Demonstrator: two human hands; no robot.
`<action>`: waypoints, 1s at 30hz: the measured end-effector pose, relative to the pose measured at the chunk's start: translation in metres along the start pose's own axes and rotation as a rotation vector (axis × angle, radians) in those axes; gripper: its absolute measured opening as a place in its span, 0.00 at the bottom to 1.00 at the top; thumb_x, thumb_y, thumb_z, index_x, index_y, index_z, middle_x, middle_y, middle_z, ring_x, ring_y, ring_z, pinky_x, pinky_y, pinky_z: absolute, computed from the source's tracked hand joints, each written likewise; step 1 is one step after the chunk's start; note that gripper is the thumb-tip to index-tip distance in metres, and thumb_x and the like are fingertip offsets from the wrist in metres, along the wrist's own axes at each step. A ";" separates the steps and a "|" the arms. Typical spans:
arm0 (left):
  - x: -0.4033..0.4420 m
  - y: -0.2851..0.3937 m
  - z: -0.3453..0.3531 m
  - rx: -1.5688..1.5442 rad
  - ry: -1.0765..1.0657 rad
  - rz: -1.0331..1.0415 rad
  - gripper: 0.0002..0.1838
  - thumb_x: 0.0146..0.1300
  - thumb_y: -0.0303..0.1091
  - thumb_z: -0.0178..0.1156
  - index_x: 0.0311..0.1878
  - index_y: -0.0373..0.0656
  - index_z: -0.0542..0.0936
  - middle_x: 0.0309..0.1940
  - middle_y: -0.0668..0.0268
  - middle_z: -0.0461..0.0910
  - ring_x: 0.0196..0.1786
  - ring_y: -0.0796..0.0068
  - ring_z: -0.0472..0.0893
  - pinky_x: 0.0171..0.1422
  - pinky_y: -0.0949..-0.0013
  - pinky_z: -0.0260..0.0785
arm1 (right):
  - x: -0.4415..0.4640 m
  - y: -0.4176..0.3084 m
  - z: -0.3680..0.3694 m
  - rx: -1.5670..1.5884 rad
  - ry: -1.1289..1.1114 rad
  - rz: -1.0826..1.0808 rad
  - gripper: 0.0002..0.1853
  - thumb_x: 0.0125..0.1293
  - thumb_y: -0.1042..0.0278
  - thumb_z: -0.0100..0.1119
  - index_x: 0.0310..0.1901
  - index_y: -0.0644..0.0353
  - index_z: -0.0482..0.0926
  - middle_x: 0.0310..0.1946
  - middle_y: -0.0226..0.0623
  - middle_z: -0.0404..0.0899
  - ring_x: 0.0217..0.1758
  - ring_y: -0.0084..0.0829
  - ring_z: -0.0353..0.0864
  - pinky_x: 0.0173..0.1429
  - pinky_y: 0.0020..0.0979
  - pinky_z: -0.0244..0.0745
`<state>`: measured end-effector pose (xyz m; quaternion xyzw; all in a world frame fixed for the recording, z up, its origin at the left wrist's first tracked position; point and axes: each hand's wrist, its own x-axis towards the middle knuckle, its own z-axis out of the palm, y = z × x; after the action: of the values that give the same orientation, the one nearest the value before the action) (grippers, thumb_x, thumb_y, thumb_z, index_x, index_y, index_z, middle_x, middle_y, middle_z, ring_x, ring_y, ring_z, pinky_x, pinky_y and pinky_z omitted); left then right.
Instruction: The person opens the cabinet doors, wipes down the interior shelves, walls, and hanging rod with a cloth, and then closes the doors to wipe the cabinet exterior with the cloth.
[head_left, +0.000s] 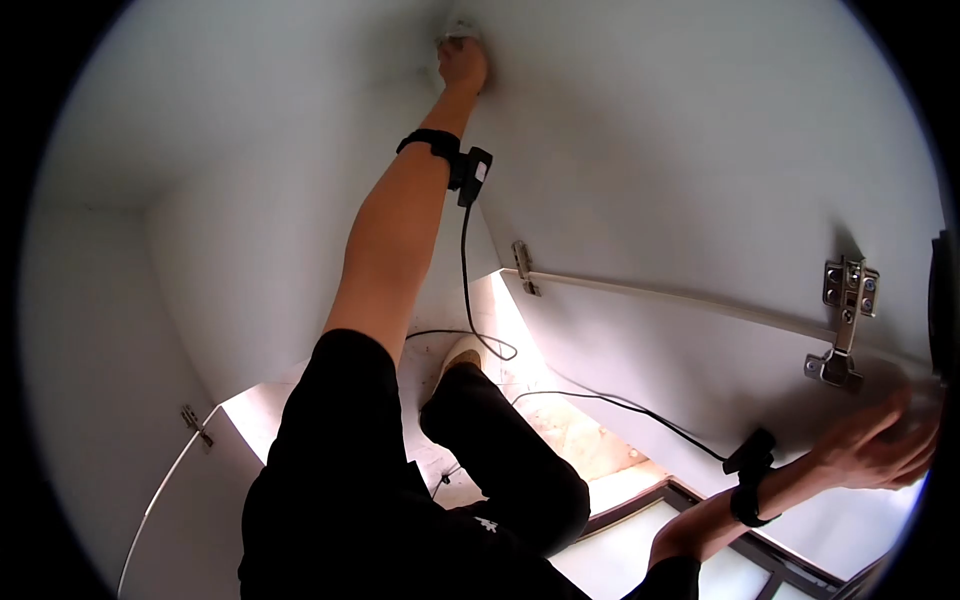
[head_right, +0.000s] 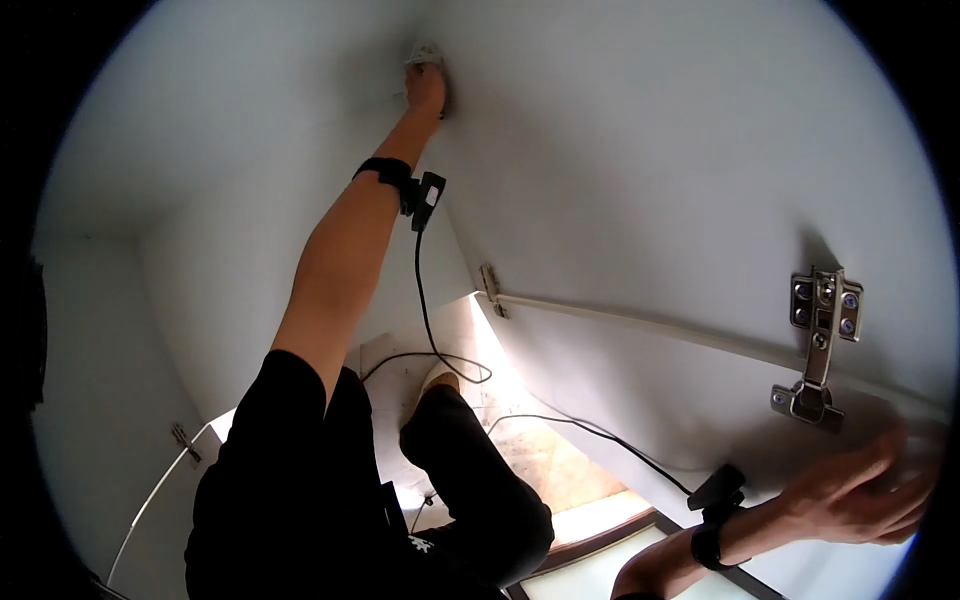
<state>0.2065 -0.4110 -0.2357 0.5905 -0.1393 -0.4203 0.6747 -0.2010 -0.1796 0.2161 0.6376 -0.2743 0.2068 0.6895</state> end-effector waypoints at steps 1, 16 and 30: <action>0.005 -0.025 -0.006 0.001 0.004 -0.009 0.41 0.77 0.54 0.43 0.84 0.41 0.47 0.83 0.47 0.45 0.79 0.41 0.59 0.81 0.45 0.57 | -0.001 0.000 0.000 0.000 0.005 0.007 0.32 0.72 0.37 0.58 0.56 0.63 0.85 0.51 0.40 0.84 0.55 0.41 0.76 0.59 0.44 0.71; -0.248 -0.177 -0.043 -0.226 -0.165 -0.765 0.21 0.74 0.44 0.49 0.60 0.39 0.74 0.52 0.55 0.81 0.48 0.59 0.85 0.48 0.55 0.81 | 0.013 -0.028 0.013 0.131 0.160 0.095 0.30 0.73 0.34 0.53 0.63 0.48 0.84 0.62 0.31 0.83 0.69 0.39 0.75 0.72 0.48 0.64; -0.262 0.026 -0.293 -1.077 -0.422 -0.217 0.28 0.79 0.50 0.38 0.67 0.38 0.73 0.62 0.55 0.80 0.63 0.58 0.81 0.71 0.51 0.74 | -0.006 -0.452 -0.032 2.343 -1.160 0.599 0.28 0.79 0.53 0.52 0.70 0.65 0.71 0.65 0.51 0.77 0.67 0.47 0.77 0.71 0.43 0.71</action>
<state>0.2580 -0.0218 -0.2080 0.0789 0.0235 -0.6069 0.7905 0.0854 -0.1936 -0.1349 0.7592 -0.3156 0.1619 -0.5458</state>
